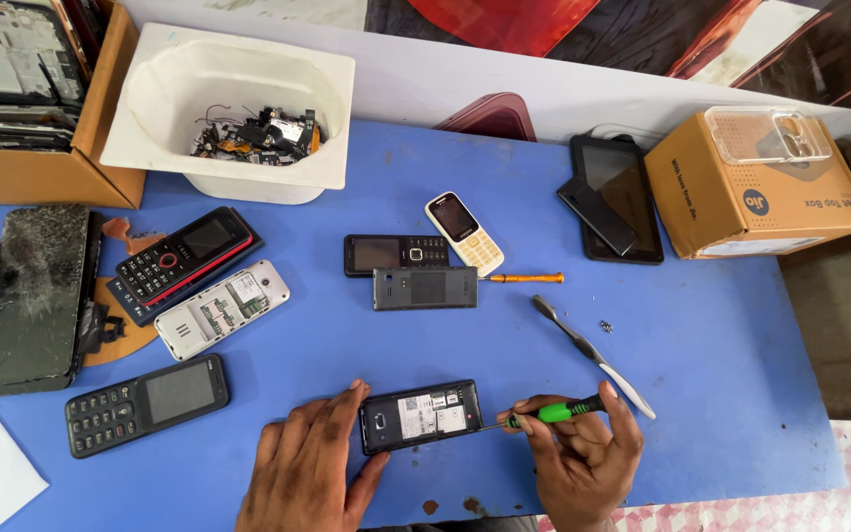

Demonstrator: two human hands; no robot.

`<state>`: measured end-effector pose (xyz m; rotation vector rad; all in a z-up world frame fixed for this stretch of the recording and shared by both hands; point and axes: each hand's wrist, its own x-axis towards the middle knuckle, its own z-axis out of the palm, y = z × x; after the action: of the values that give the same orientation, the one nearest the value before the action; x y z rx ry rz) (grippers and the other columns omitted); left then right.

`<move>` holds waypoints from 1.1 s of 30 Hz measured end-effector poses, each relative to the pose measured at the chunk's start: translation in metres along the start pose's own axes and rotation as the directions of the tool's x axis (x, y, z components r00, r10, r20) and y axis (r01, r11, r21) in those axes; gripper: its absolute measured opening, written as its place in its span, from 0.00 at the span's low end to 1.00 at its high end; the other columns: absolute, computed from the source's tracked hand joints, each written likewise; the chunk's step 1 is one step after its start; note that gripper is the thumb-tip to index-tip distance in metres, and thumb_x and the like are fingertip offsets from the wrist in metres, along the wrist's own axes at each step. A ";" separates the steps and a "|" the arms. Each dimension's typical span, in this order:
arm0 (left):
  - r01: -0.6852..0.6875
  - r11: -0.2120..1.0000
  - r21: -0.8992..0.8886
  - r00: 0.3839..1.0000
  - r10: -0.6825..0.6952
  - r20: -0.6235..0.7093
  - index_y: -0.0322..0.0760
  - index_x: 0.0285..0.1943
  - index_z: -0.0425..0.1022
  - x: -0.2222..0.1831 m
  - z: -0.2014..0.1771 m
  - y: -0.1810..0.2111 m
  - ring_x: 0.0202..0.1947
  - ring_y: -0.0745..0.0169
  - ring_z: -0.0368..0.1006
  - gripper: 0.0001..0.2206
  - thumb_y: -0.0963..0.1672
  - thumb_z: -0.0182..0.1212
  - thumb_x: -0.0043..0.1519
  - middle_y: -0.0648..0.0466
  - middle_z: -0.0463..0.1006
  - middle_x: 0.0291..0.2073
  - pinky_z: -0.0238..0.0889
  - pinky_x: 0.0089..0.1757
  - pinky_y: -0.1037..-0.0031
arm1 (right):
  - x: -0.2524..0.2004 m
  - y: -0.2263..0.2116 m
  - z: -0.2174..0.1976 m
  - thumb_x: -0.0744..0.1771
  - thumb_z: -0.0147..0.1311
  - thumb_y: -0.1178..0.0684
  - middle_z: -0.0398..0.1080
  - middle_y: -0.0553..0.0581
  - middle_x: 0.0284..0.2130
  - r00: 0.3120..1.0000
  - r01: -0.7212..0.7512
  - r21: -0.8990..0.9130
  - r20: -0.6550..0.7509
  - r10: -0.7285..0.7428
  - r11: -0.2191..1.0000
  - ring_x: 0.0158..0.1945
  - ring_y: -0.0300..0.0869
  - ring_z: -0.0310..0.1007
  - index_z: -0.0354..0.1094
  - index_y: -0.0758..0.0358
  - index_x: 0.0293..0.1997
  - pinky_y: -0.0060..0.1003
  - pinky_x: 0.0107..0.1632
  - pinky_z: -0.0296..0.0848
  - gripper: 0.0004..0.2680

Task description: The person uses a green-handled screwdriver to unscrew the back cover of a black mobile phone. They repeatedly loosen and tighten screws on the same device while other disassembled phones and tools remain on the blue workbench.

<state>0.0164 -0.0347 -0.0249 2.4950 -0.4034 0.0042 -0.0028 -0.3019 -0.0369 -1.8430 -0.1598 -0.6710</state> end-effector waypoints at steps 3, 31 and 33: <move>0.008 1.000 0.008 1.000 -0.008 0.003 0.35 0.73 0.57 -0.001 -0.001 0.001 0.58 0.49 0.70 0.39 0.48 0.71 0.52 0.45 0.76 0.56 0.59 0.49 0.54 | 0.000 0.000 0.000 0.68 0.54 0.66 0.77 0.72 0.38 1.000 0.000 -0.046 -0.003 0.000 0.999 0.38 0.49 0.84 0.38 0.62 0.73 0.39 0.42 0.87 0.27; -0.032 0.999 0.044 0.999 0.033 -0.021 0.33 0.73 0.55 -0.001 -0.004 0.003 0.59 0.50 0.69 0.38 0.49 0.68 0.55 0.44 0.75 0.56 0.60 0.50 0.54 | 0.013 -0.010 0.004 0.68 0.51 0.67 0.77 0.70 0.36 0.991 -0.137 -0.053 0.002 0.137 0.989 0.35 0.48 0.84 0.35 0.67 0.70 0.38 0.41 0.85 0.26; -0.021 0.999 0.041 1.000 0.022 -0.012 0.34 0.73 0.55 -0.001 -0.004 0.003 0.59 0.50 0.69 0.38 0.49 0.68 0.55 0.44 0.75 0.56 0.60 0.50 0.54 | 0.013 -0.010 0.004 0.68 0.51 0.67 0.77 0.70 0.36 0.991 -0.133 -0.053 0.005 0.133 0.990 0.35 0.48 0.84 0.35 0.67 0.70 0.37 0.42 0.86 0.26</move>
<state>0.0146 -0.0346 -0.0199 2.5298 -0.4288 0.0374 0.0054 -0.2976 -0.0230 -1.8887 -0.0248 -0.5786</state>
